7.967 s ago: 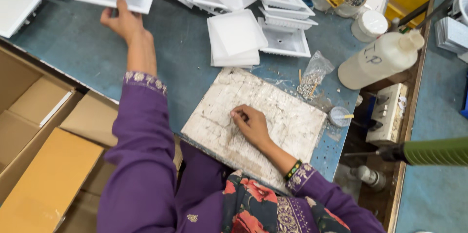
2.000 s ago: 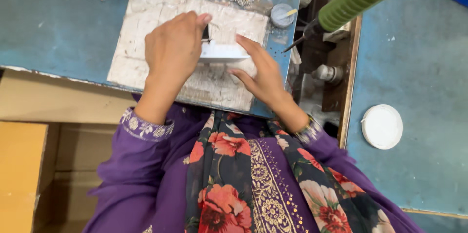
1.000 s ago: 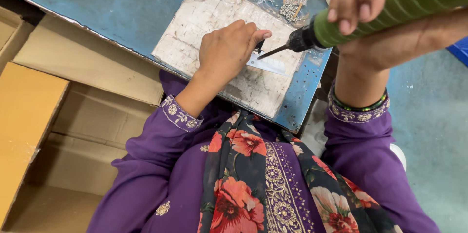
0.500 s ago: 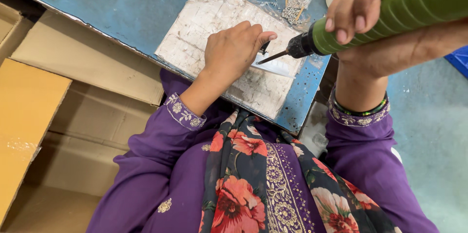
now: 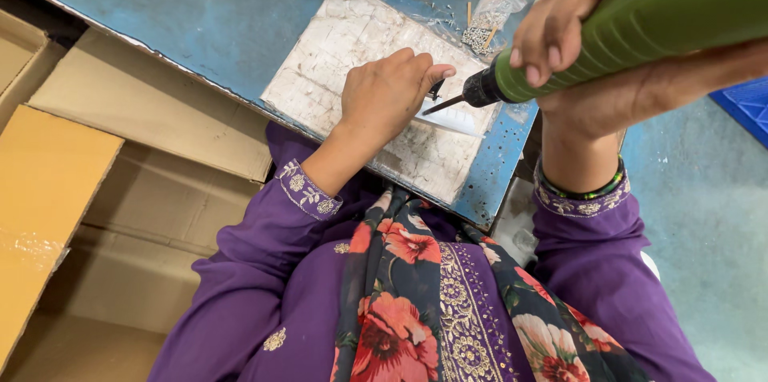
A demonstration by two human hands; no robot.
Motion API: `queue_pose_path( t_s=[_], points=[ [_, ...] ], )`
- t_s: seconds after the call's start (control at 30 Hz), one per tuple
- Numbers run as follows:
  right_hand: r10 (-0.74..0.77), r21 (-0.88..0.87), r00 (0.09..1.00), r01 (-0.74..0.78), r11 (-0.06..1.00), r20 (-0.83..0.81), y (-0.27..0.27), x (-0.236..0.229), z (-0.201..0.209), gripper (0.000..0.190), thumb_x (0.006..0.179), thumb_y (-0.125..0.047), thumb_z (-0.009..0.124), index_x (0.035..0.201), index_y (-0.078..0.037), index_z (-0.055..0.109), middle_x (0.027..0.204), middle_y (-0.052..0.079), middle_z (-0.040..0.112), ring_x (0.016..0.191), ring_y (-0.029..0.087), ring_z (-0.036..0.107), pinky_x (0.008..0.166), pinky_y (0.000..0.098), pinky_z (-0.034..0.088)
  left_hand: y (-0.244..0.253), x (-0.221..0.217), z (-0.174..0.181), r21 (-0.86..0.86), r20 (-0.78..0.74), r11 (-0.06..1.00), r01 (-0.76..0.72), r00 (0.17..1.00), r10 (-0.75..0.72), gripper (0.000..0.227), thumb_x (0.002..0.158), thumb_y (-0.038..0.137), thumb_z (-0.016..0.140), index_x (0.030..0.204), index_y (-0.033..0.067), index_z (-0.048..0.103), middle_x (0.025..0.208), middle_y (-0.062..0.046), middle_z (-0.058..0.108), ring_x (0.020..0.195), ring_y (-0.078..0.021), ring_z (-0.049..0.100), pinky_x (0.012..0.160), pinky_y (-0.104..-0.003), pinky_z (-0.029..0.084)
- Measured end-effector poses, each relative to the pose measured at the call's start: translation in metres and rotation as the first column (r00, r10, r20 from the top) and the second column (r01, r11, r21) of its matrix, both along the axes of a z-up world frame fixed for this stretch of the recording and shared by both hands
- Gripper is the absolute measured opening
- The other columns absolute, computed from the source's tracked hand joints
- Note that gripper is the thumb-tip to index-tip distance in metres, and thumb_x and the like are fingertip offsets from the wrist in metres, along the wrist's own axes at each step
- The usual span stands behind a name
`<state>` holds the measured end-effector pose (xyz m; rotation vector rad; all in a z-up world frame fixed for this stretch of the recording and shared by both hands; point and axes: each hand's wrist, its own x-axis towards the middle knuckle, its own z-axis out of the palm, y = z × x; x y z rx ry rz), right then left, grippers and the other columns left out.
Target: The person uses a handheld drill to make holes in small white plastic square parts. They pick up each part, position it on a work surface, drill a hole, and then place the finished part into a stack. The process is repeated for multiple parts.
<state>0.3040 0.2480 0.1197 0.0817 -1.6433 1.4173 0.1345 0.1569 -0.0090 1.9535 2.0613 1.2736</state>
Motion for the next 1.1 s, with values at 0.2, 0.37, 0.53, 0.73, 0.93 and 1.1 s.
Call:
queue_pose_path(
  t_s=[0.2, 0.37, 0.53, 0.73, 0.93, 1.1],
  points=[
    [-0.028, -0.023, 0.999, 0.029, 0.999, 0.02, -0.018, -0.008, 0.007, 0.11, 0.075, -0.099, 0.024, 0.115, 0.001, 0.048, 0.059, 0.015, 0.046, 0.043, 0.025, 0.046, 0.044, 0.038, 0.043, 0.002, 0.001, 0.002, -0.014, -0.012, 1.0, -0.004, 1.0, 0.003, 0.045, 0.101, 0.051, 0.057, 0.08, 0.0119, 0.068, 0.074, -0.008, 0.064, 0.062, -0.0348, 0.068, 0.05, -0.049, 0.049],
    [-0.05, -0.031, 0.998, 0.051, 0.998, 0.028, -0.021, -0.013, 0.013, 0.11, 0.076, -0.098, 0.024, 0.115, 0.002, 0.049, 0.059, 0.016, 0.046, 0.041, 0.026, 0.046, 0.045, 0.0391, 0.042, 0.001, 0.001, 0.004, -0.01, -0.012, 1.0, -0.002, 1.0, 0.001, 0.046, 0.101, 0.051, 0.057, 0.08, 0.012, 0.068, 0.074, -0.008, 0.065, 0.062, -0.0349, 0.068, 0.051, -0.048, 0.05],
    [-0.061, -0.095, 0.997, 0.066, 0.993, 0.052, -0.02, -0.009, 0.009, 0.118, 0.073, -0.1, 0.02, 0.118, 0.003, 0.054, 0.063, 0.019, 0.045, 0.042, 0.026, 0.044, 0.047, 0.0381, 0.039, 0.0, 0.001, 0.0, -0.012, -0.021, 1.0, 0.002, 1.0, -0.002, 0.045, 0.102, 0.05, 0.055, 0.082, 0.0118, 0.069, 0.075, -0.008, 0.066, 0.064, -0.035, 0.068, 0.051, -0.049, 0.05],
    [-0.072, -0.169, 0.995, 0.081, 0.982, 0.063, -0.029, -0.001, 0.006, 0.116, 0.074, -0.098, 0.02, 0.117, 0.004, 0.055, 0.066, 0.022, 0.046, 0.047, 0.03, 0.042, 0.053, 0.0401, 0.038, -0.001, 0.001, 0.004, -0.041, -0.025, 0.999, -0.008, 1.0, 0.007, 0.045, 0.103, 0.05, 0.054, 0.083, 0.0125, 0.069, 0.076, -0.008, 0.065, 0.065, -0.0361, 0.068, 0.053, -0.051, 0.05],
    [-0.005, -0.114, 0.999, 0.008, 0.993, 0.032, 0.012, 0.015, 0.002, 0.112, 0.071, -0.1, 0.016, 0.096, 0.003, 0.053, 0.067, 0.022, 0.046, 0.047, 0.031, 0.047, 0.053, 0.0412, 0.04, -0.001, 0.001, 0.004, -0.05, -0.009, 0.999, -0.003, 1.0, 0.003, 0.046, 0.103, 0.05, 0.053, 0.083, 0.0121, 0.069, 0.076, -0.008, 0.065, 0.066, -0.0364, 0.068, 0.053, -0.051, 0.049],
    [-0.032, -0.264, 0.999, 0.023, 0.964, -0.029, 0.042, 0.038, -0.005, 0.112, 0.067, -0.097, 0.017, 0.095, 0.005, 0.053, 0.074, 0.022, 0.054, 0.056, 0.033, 0.054, 0.056, 0.0407, 0.044, -0.003, 0.0, 0.005, 0.015, -0.036, 1.0, 0.001, 0.999, 0.0, 0.04, 0.103, 0.046, 0.058, 0.083, 0.013, 0.069, 0.076, -0.007, 0.064, 0.063, -0.0333, 0.066, 0.051, -0.048, 0.047]
  ],
)
